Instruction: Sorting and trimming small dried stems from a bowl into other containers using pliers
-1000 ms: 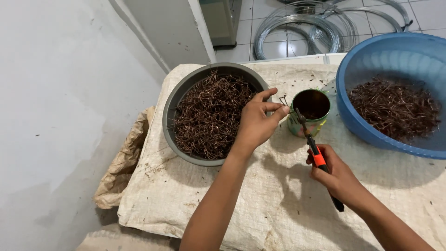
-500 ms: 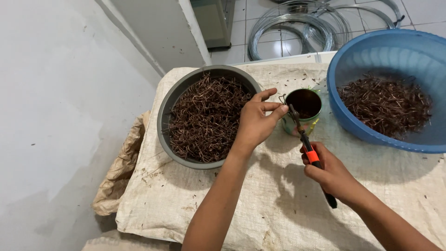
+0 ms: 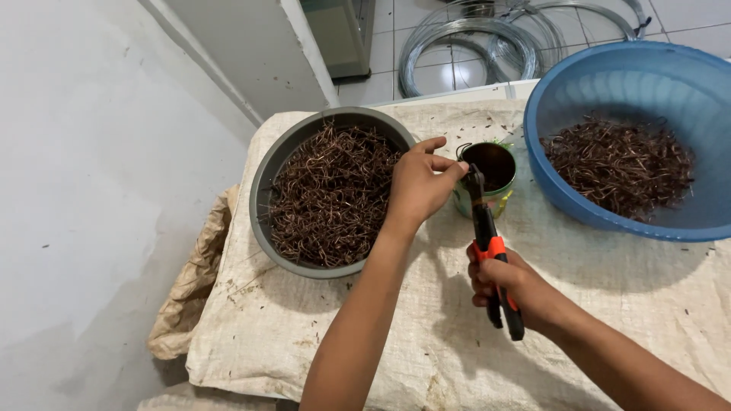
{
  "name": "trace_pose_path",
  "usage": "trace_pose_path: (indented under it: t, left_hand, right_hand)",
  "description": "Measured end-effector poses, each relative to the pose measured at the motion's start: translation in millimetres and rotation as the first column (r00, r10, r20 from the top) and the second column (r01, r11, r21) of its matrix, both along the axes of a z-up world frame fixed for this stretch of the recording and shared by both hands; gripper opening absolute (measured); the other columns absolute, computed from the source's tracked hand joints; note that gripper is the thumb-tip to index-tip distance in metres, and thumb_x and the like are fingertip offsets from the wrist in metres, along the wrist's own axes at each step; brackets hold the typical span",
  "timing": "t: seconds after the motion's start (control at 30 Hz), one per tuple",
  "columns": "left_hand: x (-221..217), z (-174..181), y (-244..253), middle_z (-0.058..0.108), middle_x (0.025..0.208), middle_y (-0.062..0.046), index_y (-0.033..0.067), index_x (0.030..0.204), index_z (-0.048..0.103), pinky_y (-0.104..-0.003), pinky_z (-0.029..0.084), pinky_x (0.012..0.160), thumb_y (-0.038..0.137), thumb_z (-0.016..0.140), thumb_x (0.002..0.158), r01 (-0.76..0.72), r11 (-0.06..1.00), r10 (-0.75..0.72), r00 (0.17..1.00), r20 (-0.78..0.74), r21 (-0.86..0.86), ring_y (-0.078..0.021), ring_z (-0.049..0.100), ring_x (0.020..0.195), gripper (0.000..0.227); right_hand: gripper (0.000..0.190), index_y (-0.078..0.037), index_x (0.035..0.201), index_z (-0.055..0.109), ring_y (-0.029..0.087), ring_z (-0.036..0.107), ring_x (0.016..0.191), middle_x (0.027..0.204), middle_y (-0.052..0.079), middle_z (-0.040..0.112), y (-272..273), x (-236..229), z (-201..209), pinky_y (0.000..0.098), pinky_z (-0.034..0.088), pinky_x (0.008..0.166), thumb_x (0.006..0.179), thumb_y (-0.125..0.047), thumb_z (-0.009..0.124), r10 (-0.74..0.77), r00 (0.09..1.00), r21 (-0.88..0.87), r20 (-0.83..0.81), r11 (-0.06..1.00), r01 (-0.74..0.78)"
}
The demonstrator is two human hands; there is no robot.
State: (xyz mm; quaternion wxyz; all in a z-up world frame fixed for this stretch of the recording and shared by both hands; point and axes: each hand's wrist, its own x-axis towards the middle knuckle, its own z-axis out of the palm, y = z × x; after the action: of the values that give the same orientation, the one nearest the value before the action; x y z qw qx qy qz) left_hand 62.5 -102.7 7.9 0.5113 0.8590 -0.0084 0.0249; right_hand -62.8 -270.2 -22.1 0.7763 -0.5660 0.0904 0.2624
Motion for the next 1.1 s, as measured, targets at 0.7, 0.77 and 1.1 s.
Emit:
trace_pose_path:
  t: [0.7, 0.77, 1.1]
  left_hand:
    - [0.4, 25.3, 9.5, 0.070, 0.134, -0.001, 0.0298, 0.085, 0.083, -0.048, 0.055, 0.103, 0.046, 0.075, 0.076, -0.060, 0.995, 0.058, 0.998, 0.019, 0.085, -0.0365, 0.063, 0.125, 0.021]
    - [-5.9, 36.8, 21.2, 0.071, 0.131, 0.001, 0.0276, 0.085, 0.083, -0.043, 0.055, 0.102, 0.046, 0.076, 0.075, -0.102, 0.992, 0.104, 0.994, 0.020, -0.076, -0.0336, 0.067, 0.122, 0.022]
    - [-28.1, 63.2, 6.0, 0.071, 0.130, -0.010, 0.0085, 0.088, 0.077, -0.042, 0.050, 0.111, 0.018, 0.074, 0.083, -0.148, 0.868, 0.086, 0.985, -0.150, -0.474, -0.0246, 0.064, 0.123, 0.011]
  right_hand:
    - [0.054, 0.003, 0.126, 0.054, 0.026, 0.062, 0.078, 0.090, 0.014, 0.058, -0.2, -1.0, -9.5, 0.0472, 0.054, 0.076, 0.074, -0.014, 0.060, 0.022, 0.998, 0.279, -0.062, 0.960, -0.003]
    - [0.076, 0.005, 0.141, 0.056, 0.029, 0.062, 0.100, 0.107, 0.016, 0.065, -19.0, -2.8, -13.2, 0.0437, 0.049, 0.094, 0.074, -0.029, 0.070, 0.086, 0.996, -0.024, 0.018, 0.996, -0.086]
    - [0.088, -0.020, 0.153, 0.046, 0.031, 0.057, 0.120, 0.136, 0.009, 0.056, -74.6, -20.5, -48.6, 0.0484, 0.049, 0.099, 0.076, -0.054, 0.074, 0.606, 0.742, -0.957, 0.287, 0.222, 0.188]
